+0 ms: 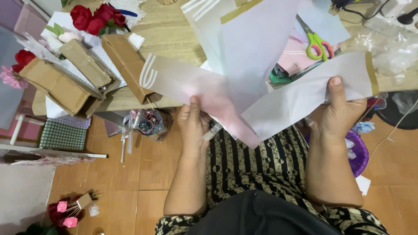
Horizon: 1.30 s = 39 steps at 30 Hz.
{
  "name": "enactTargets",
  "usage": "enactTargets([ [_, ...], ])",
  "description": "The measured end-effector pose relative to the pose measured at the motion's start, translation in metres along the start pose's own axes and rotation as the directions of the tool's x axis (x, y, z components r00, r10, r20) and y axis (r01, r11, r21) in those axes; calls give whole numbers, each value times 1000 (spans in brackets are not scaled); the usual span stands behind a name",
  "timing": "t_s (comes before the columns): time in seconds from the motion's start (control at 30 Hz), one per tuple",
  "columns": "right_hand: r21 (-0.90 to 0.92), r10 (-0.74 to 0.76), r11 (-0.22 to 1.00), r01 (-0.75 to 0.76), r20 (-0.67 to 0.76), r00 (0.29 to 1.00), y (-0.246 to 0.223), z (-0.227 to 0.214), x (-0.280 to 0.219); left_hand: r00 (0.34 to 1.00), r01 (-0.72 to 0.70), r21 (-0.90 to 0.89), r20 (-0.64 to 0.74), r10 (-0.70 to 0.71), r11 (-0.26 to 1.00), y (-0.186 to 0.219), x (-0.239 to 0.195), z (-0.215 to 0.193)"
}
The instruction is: The person folds various sheets of colored and patterned paper by hand. They use a hot glue gun to apply adhesive to the edges of the paper and press the folds together to secure them.
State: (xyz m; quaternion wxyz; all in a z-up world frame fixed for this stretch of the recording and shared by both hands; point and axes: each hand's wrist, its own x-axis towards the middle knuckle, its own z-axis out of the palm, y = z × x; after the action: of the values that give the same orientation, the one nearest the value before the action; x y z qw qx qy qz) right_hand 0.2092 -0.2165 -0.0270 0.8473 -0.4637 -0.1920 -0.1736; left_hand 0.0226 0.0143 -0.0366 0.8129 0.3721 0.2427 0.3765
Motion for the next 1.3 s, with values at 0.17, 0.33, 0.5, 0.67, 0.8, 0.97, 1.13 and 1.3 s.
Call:
enactTargets([
  [0.17, 22, -4, 1000, 4, -10, 1000, -1, -2, 3, 993, 48, 22, -109, -46, 999, 6, -2, 2],
  [0.33, 44, 5, 999, -4, -22, 1000, 1, -6, 7, 993, 27, -31, -115, -30, 999, 3, 2, 3],
  [0.5, 41, -52, 998, 51, 17, 999, 1, -14, 13, 982, 73, -1, -177, -72, 997, 6, 3, 7],
  [0.67, 40, -34, 999, 35, -20, 999, -2, -23, 18, 985, 3, -10, -173, -5, 1000, -1, 10, 0],
  [0.8, 2, 23, 1000, -23, -94, 995, 0, -31, 24, 984, -34, -67, -178, 22, 997, 2, 13, 0],
  [0.97, -1, -33, 999, 33, -16, 999, -1, -41, 29, 982, -2, 13, -186, 4, 1000, 7, 6, 0],
  [1.13, 14, -21, 1000, 22, -73, 997, -4, -51, 38, 979, 61, 72, -200, -45, 996, 18, 3, 0],
  [1.3, -8, -74, 997, 74, -81, 994, -1, -66, 43, 978, 104, 170, -195, -70, 980, 26, 0, 3],
])
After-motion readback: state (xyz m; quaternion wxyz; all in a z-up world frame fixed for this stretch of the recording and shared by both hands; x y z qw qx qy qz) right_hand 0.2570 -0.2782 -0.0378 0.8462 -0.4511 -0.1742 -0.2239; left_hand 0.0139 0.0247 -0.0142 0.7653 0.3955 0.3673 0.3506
